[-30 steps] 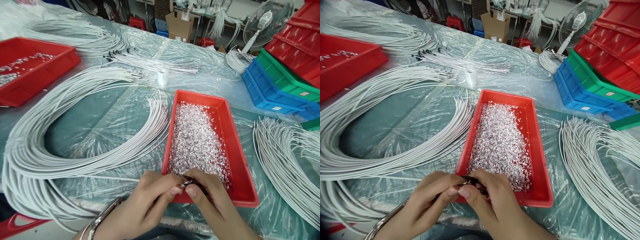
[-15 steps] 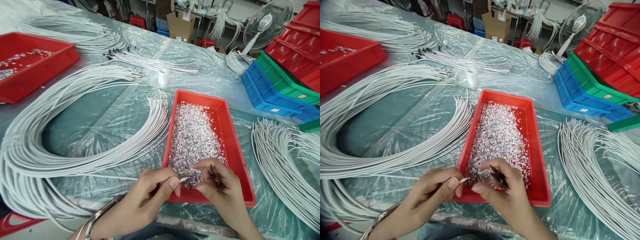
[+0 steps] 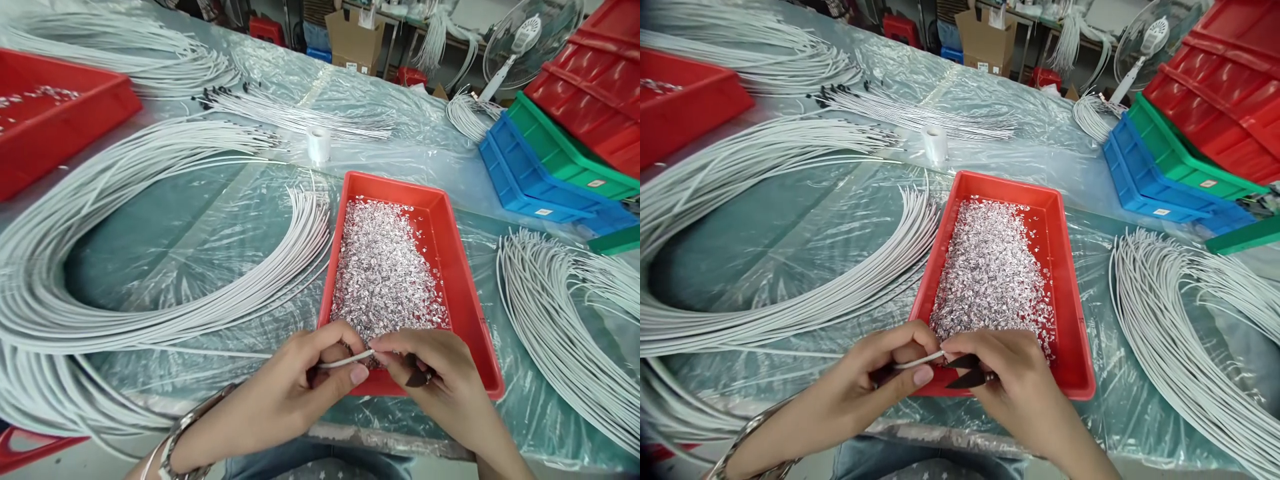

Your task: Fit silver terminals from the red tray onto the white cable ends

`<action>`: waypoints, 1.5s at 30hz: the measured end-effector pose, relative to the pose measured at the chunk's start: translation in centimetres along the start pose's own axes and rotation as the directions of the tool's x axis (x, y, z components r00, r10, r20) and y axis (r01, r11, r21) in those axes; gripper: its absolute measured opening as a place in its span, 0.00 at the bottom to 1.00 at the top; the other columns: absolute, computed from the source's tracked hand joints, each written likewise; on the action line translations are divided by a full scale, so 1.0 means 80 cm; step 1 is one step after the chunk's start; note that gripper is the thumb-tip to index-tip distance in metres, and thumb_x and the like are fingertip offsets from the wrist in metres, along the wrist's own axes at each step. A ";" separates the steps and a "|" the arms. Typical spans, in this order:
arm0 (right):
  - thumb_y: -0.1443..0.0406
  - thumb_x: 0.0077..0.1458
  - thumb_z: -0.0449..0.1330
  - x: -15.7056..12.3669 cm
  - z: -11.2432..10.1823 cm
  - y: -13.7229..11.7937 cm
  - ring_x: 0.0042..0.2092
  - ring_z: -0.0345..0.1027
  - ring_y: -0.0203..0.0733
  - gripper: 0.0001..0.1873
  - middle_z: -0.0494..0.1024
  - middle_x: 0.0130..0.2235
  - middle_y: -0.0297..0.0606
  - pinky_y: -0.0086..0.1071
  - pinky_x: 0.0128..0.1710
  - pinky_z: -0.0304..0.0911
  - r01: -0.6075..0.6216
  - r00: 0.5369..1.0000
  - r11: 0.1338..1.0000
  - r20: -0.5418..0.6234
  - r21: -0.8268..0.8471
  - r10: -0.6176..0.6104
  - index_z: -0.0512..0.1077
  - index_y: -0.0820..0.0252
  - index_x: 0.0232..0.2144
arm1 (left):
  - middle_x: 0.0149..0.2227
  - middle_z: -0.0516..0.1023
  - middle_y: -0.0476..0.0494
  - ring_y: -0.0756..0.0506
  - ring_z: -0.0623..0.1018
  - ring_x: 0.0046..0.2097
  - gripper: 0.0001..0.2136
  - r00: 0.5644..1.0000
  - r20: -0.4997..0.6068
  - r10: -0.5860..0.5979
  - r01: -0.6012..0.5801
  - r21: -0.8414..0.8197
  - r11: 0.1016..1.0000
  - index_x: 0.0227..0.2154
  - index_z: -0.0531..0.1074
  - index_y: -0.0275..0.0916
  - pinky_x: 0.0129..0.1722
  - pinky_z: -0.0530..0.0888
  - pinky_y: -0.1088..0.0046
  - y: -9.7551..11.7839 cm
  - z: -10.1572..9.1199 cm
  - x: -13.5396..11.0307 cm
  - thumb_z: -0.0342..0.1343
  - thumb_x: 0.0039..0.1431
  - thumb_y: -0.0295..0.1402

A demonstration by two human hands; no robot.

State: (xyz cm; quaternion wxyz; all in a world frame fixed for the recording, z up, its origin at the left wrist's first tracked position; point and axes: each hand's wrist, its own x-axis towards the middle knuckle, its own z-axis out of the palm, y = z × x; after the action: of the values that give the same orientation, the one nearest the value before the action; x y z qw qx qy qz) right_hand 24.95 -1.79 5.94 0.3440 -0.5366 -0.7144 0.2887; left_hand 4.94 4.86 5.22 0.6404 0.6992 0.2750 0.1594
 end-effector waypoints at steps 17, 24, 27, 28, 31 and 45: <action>0.68 0.58 0.60 -0.003 -0.017 -0.001 0.27 0.68 0.34 0.07 0.76 0.28 0.27 0.31 0.30 0.59 0.071 0.975 0.985 0.218 -0.156 -0.035 0.68 0.52 0.39 | 0.23 0.65 0.56 0.54 0.61 0.23 0.09 0.995 0.012 0.103 -0.103 0.228 0.968 0.31 0.67 0.41 0.23 0.59 0.78 0.002 0.005 0.001 0.45 0.66 0.27; 0.73 0.57 0.59 0.008 -0.024 0.006 0.27 0.67 0.32 0.07 0.73 0.27 0.29 0.26 0.27 0.57 0.038 0.955 0.998 0.293 0.044 -0.049 0.70 0.57 0.38 | 0.21 0.56 0.57 0.54 0.58 0.22 0.11 0.997 0.067 0.045 -0.062 0.287 0.956 0.27 0.61 0.40 0.22 0.55 0.76 0.004 0.005 0.009 0.43 0.66 0.27; 0.73 0.58 0.58 0.010 -0.026 0.007 0.28 0.68 0.32 0.07 0.74 0.28 0.30 0.26 0.27 0.57 0.038 0.948 0.997 0.313 0.063 -0.056 0.69 0.58 0.38 | 0.21 0.56 0.57 0.54 0.57 0.22 0.11 0.997 0.072 0.042 -0.061 0.285 0.957 0.27 0.61 0.40 0.23 0.55 0.77 0.005 0.004 0.007 0.43 0.67 0.27; 0.73 0.59 0.58 0.011 -0.026 0.007 0.28 0.68 0.32 0.06 0.74 0.28 0.30 0.26 0.27 0.57 0.045 0.948 0.997 0.313 0.063 -0.062 0.69 0.58 0.38 | 0.21 0.57 0.58 0.54 0.58 0.22 0.11 0.996 0.075 0.047 -0.066 0.282 0.957 0.27 0.61 0.40 0.23 0.56 0.77 0.006 0.004 0.007 0.43 0.67 0.27; 0.70 0.61 0.57 0.010 -0.027 0.007 0.29 0.68 0.32 0.03 0.75 0.29 0.30 0.26 0.28 0.57 0.067 0.951 0.997 0.300 0.049 -0.079 0.69 0.58 0.38 | 0.22 0.58 0.58 0.55 0.59 0.22 0.11 0.996 0.068 0.064 -0.081 0.280 0.957 0.28 0.61 0.40 0.23 0.56 0.78 0.005 0.004 0.005 0.43 0.68 0.28; 0.68 0.60 0.58 0.005 -0.024 0.006 0.27 0.63 0.30 0.03 0.71 0.27 0.29 0.25 0.27 0.55 0.018 0.954 0.998 0.299 0.054 -0.033 0.68 0.57 0.38 | 0.22 0.60 0.58 0.55 0.60 0.23 0.10 0.996 0.048 0.079 -0.089 0.276 0.957 0.29 0.63 0.40 0.23 0.56 0.79 0.004 0.005 0.009 0.44 0.66 0.25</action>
State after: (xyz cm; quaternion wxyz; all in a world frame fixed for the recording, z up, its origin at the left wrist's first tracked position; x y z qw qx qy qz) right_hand 26.65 -1.23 6.79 0.2490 -0.4684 -0.7575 0.3805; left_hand 5.84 4.95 5.40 0.5334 0.7960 0.2531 0.1336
